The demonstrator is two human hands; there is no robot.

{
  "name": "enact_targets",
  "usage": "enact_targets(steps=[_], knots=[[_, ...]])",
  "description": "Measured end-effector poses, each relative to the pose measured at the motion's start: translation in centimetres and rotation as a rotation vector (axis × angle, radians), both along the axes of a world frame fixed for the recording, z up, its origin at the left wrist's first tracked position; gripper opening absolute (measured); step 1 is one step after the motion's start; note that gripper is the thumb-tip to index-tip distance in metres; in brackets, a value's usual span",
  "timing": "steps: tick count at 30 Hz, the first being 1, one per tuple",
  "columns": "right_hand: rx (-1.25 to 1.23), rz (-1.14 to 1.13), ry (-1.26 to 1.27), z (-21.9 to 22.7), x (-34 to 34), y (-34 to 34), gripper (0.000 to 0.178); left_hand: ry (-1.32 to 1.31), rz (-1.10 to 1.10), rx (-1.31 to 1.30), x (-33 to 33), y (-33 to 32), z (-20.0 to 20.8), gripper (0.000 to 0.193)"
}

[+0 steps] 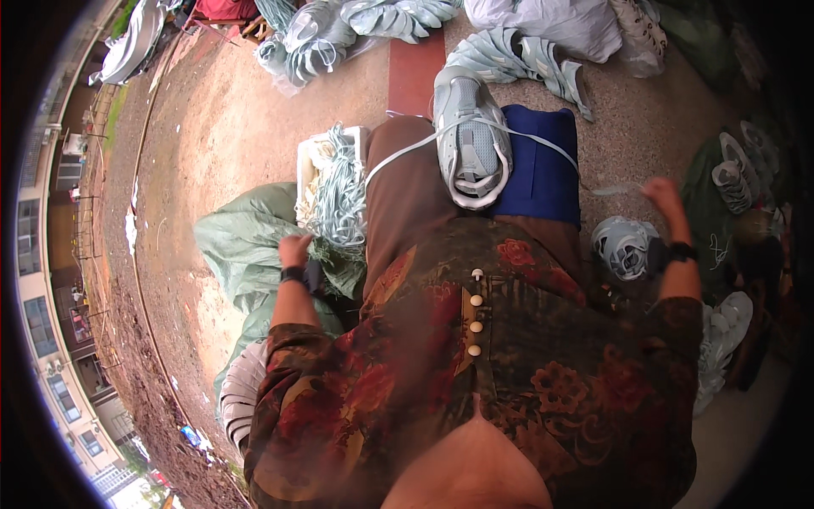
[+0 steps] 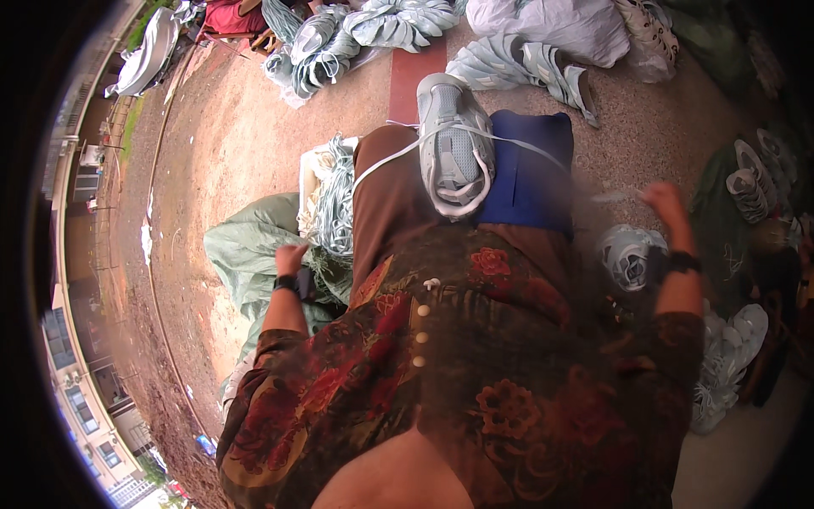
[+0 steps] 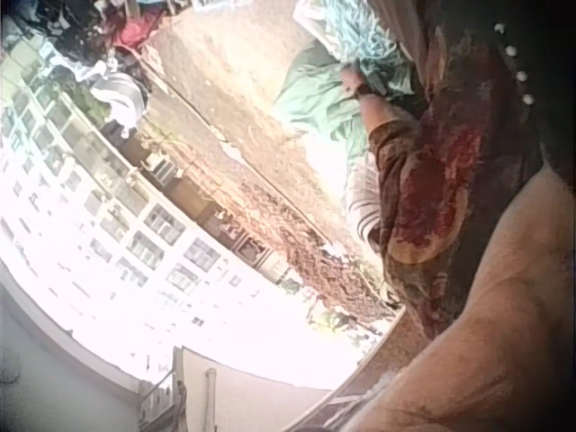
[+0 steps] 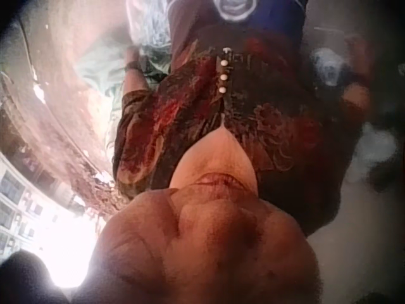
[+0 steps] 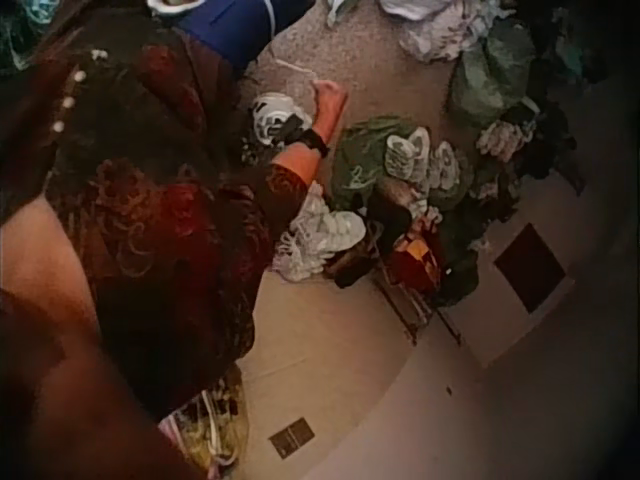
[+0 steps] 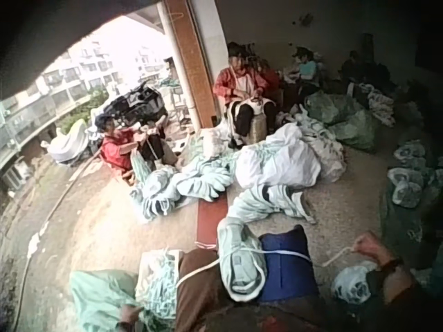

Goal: The person sits on the ground and laces a light blue sneaker. They thread the laces through the eyelets, pull them tight, and tie a knot. The person handles the shoe and laces by hand throughout the process.

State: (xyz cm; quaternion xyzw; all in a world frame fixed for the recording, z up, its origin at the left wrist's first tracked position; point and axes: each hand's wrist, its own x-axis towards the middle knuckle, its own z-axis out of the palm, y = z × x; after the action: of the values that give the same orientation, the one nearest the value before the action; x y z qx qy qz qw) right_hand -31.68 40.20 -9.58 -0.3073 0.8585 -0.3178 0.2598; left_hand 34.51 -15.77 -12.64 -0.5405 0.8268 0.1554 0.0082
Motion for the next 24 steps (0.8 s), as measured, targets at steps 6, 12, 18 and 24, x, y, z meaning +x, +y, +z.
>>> enact_targets(steps=[6,12,18,24], knots=[[-0.367,0.317,-0.537,9.7,13.8,-24.7,0.018,0.765,-0.088,0.803,-22.3,4.8,8.9,0.017],[-0.465,0.069,-0.092,6.7,15.4,-30.6,0.022,0.666,-0.462,0.828,-29.7,8.7,13.4,0.011],[-0.546,-0.117,-0.188,5.1,16.6,-31.2,0.020,0.811,-0.385,0.790,-31.9,8.8,11.1,0.013],[-0.427,-0.020,0.288,5.1,17.3,-32.1,0.018,0.829,-0.429,0.702,-32.0,8.6,10.7,0.014]])
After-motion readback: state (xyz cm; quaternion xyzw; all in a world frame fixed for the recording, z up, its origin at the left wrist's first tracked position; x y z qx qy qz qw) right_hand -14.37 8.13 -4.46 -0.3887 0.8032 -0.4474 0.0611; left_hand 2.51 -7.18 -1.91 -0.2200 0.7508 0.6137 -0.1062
